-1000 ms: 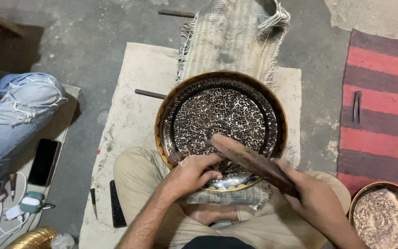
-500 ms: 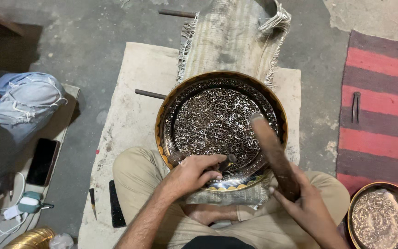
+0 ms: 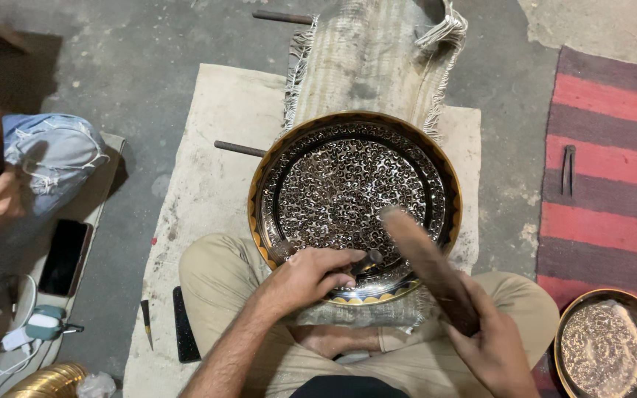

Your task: The person sits cross-legged on the floor and uses a chisel and hammer to engrave a decorative pattern into a large metal plate. They repeatedly strike the chisel with the hammer while holding the plate steady on a cloth.

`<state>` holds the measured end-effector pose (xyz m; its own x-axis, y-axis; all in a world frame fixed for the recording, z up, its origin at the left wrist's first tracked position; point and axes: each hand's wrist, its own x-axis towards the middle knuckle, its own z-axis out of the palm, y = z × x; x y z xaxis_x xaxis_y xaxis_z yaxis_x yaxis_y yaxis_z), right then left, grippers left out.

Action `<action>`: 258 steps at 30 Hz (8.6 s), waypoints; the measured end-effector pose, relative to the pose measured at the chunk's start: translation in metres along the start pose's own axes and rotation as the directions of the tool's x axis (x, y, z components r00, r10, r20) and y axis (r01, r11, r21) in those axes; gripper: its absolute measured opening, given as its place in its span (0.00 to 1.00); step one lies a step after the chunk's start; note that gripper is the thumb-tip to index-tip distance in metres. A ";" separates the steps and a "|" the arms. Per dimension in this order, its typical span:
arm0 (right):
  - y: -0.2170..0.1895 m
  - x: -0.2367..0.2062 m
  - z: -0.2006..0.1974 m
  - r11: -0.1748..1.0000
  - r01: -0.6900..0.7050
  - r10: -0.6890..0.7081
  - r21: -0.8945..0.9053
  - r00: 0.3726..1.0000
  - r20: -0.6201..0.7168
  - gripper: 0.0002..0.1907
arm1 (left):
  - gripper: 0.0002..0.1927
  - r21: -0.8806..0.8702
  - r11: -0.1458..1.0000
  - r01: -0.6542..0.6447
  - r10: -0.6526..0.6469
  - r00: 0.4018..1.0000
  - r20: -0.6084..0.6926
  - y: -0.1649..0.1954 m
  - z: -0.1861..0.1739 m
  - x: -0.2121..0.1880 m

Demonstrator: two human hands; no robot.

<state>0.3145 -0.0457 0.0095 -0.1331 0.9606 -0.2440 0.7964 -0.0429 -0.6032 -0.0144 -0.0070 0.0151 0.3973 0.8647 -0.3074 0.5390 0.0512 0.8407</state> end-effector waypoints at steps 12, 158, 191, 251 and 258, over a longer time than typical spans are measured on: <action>0.017 -0.011 0.014 0.994 0.089 -0.084 0.063 0.993 -0.079 0.39 | 0.25 -0.016 0.998 -0.068 0.067 0.998 -0.015 -0.007 0.006 0.003; 0.010 -0.009 0.008 0.990 -0.128 0.133 -0.064 0.988 0.077 0.35 | 0.25 0.055 0.963 -0.264 0.255 0.958 0.130 -0.016 -0.002 0.021; 0.025 -0.014 0.027 0.938 -0.007 0.071 0.345 0.982 -0.173 0.27 | 0.24 0.007 0.974 -0.225 0.223 0.969 0.110 -0.014 -0.003 0.019; -0.045 0.038 -0.027 0.995 0.007 0.013 -0.103 0.981 0.192 0.40 | 0.27 0.004 1.000 -0.019 0.020 0.991 -0.130 0.000 0.003 -0.003; -0.051 0.037 -0.026 0.997 0.071 -0.070 -0.005 0.994 0.079 0.33 | 0.25 0.010 0.995 -0.102 0.102 0.980 -0.169 -0.001 0.001 -0.005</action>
<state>0.2848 -0.0014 0.0509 -0.2347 0.9365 -0.2605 0.7878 0.0263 -0.6154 -0.0161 -0.0116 0.0149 0.3188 0.9374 -0.1401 0.5030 -0.0420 0.8633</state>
